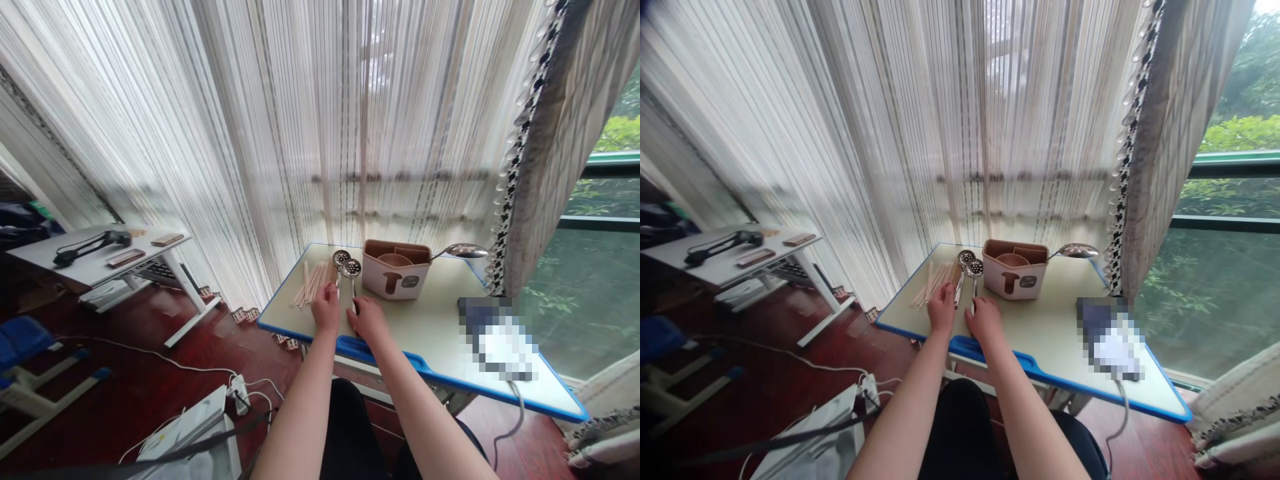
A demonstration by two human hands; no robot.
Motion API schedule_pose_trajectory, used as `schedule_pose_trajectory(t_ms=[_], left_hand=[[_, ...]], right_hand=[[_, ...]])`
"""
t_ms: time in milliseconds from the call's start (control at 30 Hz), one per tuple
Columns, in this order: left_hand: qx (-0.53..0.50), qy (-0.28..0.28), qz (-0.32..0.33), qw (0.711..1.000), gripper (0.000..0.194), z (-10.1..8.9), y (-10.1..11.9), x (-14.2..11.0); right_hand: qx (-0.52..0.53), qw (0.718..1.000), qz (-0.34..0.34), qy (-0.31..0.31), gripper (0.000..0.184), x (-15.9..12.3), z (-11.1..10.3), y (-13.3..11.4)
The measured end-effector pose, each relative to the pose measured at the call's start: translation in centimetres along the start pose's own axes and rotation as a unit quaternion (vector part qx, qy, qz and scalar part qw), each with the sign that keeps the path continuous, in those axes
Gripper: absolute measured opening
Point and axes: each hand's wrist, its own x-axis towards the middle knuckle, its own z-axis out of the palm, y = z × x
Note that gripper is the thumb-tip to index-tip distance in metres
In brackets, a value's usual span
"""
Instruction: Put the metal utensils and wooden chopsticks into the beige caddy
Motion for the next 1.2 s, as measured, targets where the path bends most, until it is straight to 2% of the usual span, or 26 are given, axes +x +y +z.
schedule_pose_trajectory(t_ms=[133, 267, 400, 700, 933, 1033, 1200], left_hand=[[-0.061, -0.002, -0.039, 0.997, 0.036, -0.2, -0.1, -0.3], [-0.091, -0.035, -0.068, 0.993, 0.036, -0.3, -0.3, -0.3], [-0.137, -0.063, -0.058, 0.987, 0.036, -0.1, -0.5, -0.1], [-0.148, -0.117, -0.021, 0.982, 0.044, 0.3, -1.2, 0.0], [-0.224, -0.147, -0.054, 0.962, 0.031, 1.0, -2.0, 0.2], [-0.274, -0.170, -0.084, 0.943, 0.023, 1.1, -1.9, 0.2], [-0.345, -0.163, -0.145, 0.913, 0.024, 0.4, -1.4, 0.2]], right_hand=[[-0.027, 1.000, 0.008, 0.009, 0.027, -0.3, -0.2, 0.0], [-0.032, 0.999, 0.041, 0.010, 0.024, -0.3, -0.5, 0.3], [-0.005, 0.996, 0.088, 0.003, 0.025, -0.1, -0.6, 0.7], [0.028, 0.995, 0.088, 0.027, 0.021, -0.4, -0.8, 0.8], [0.163, 0.978, 0.081, 0.103, 0.025, -1.1, -1.3, 0.6], [0.258, 0.959, 0.087, 0.077, 0.027, -1.5, -1.8, 0.7], [0.361, 0.926, 0.106, -0.006, 0.027, -2.0, -2.1, 1.0]])
